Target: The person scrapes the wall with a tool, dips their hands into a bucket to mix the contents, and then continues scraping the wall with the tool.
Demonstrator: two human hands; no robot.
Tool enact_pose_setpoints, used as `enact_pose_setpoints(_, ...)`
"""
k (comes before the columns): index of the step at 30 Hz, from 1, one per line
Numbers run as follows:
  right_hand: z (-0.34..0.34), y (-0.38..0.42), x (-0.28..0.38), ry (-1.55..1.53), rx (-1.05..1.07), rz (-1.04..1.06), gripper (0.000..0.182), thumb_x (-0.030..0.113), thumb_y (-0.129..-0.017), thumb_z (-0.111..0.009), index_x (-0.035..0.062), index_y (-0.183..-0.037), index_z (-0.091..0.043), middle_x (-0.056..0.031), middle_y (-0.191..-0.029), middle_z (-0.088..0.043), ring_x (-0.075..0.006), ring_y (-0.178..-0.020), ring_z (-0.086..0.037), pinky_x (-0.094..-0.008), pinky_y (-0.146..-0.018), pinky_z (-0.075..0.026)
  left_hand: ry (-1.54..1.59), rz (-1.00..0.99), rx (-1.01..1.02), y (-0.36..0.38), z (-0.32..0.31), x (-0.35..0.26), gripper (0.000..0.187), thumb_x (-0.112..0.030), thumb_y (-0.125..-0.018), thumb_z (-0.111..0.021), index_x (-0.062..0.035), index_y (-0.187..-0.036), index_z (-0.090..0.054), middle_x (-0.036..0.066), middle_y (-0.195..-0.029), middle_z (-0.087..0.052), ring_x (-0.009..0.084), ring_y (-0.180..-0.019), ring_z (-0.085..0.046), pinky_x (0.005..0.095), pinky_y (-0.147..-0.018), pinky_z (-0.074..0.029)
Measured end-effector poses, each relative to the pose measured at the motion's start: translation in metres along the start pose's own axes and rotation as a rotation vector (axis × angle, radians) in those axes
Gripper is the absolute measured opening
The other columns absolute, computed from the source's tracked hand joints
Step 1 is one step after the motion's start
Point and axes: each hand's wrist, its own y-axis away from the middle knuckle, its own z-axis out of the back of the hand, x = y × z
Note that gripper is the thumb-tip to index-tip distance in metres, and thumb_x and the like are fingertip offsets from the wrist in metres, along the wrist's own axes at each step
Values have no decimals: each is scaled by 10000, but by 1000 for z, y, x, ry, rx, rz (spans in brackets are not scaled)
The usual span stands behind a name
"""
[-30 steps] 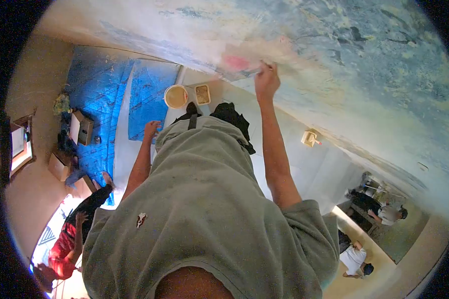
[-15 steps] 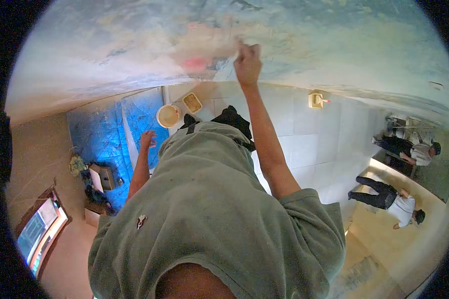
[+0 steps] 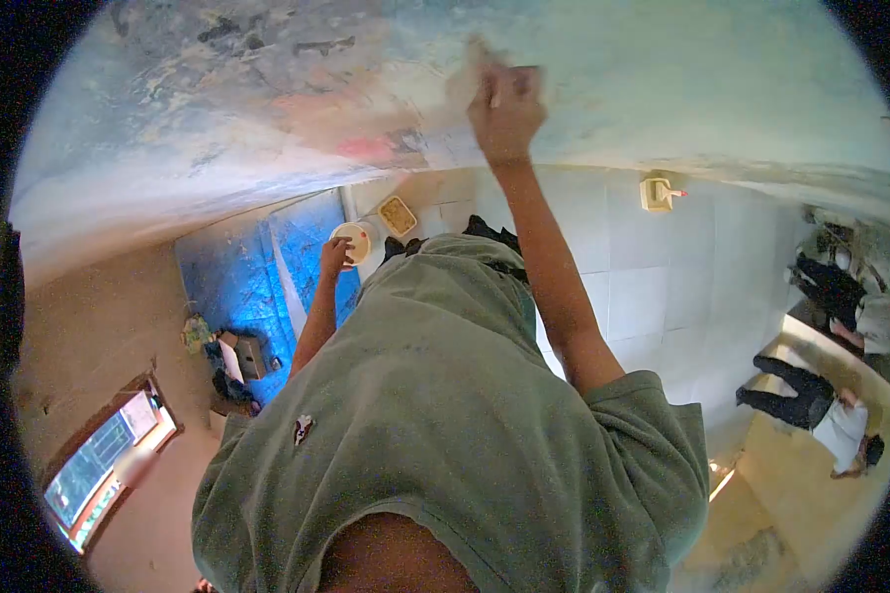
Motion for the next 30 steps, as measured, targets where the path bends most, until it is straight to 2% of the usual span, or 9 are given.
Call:
enact_pose_setpoints(3,0,-10,-23,-98,-119,-88,225,7,-665,-598,123,-858,-602,-73,-838,-547,-237,-629,-546,-322,-465,-440,19,-29,-49,14,-15,1,280,-159,-828,-423,-31,-1017,-584,115,-823,-641,154,-443,-555,288,-380,-486)
enact_pose_setpoints(8,-22,49,-59,-179,324,184,322,2,-686,-567,165,-956,-632,-83,-812,-531,-261,-661,-581,-339,-513,-483,5,82,-89,45,-21,17,279,-163,-820,-428,-28,-1014,-575,113,-827,-637,176,-462,-559,313,-406,-498)
enact_pose_setpoints(11,11,2,-32,-44,197,12,295,8,-705,-558,151,-951,-639,-90,-813,-544,-266,-679,-532,-346,-545,-447,39,137,-140,64,-16,41,280,-191,-817,-442,-35,-1006,-579,109,-823,-634,180,-459,-555,319,-411,-500)
enact_pose_setpoints(15,-9,-24,-35,-388,-137,-6,197,49,-736,-574,98,-922,-614,-88,-737,-526,-266,-665,-496,-363,-541,-420,-26,237,-185,83,-9,64,287,-227,-806,-470,-50,-999,-588,97,-818,-630,189,-457,-552,330,-419,-497)
enact_pose_setpoints(17,-37,18,-53,-158,8,119,246,73,-756,-597,155,-987,-608,-57,-748,-496,-238,-609,-527,-348,-485,-461,13,228,-201,89,-8,65,287,-227,-803,-473,-50,-997,-589,94,-814,-630,188,-457,-551,328,-417,-496)
enact_pose_setpoints(19,-25,45,-40,-7,485,203,256,69,-774,-601,174,-1007,-610,-58,-744,-488,-230,-597,-523,-331,-486,-458,45,224,-203,92,-10,65,287,-226,-800,-476,-50,-995,-591,91,-810,-630,188,-457,-550,326,-415,-496)
enact_pose_setpoints(23,-5,59,-9,-216,643,138,292,55,-782,-596,196,-1038,-608,-55,-765,-485,-208,-590,-525,-325,-490,-452,169,139,-263,74,-17,43,287,-201,-806,-456,-42,-994,-604,86,-795,-634,154,-449,-545,296,-398,-490)
enact_pose_setpoints(28,34,-34,60,-380,224,8,240,17,-767,-607,76,-999,-632,-51,-803,-537,-146,-605,-417,-260,-547,-391,144,-2,-239,28,-18,22,270,-178,-809,-452,-30,-970,-611,92,-765,-637,162,-436,-550,288,-382,-485)
enact_pose_setpoints(30,24,-68,75,-301,-297,147,226,-24,-747,-611,58,-956,-628,-46,-794,-533,-146,-599,-386,-245,-562,-377,95,-109,-204,12,-14,11,259,-168,-806,-461,-29,-962,-613,96,-747,-637,164,-436,-555,291,-379,-485)
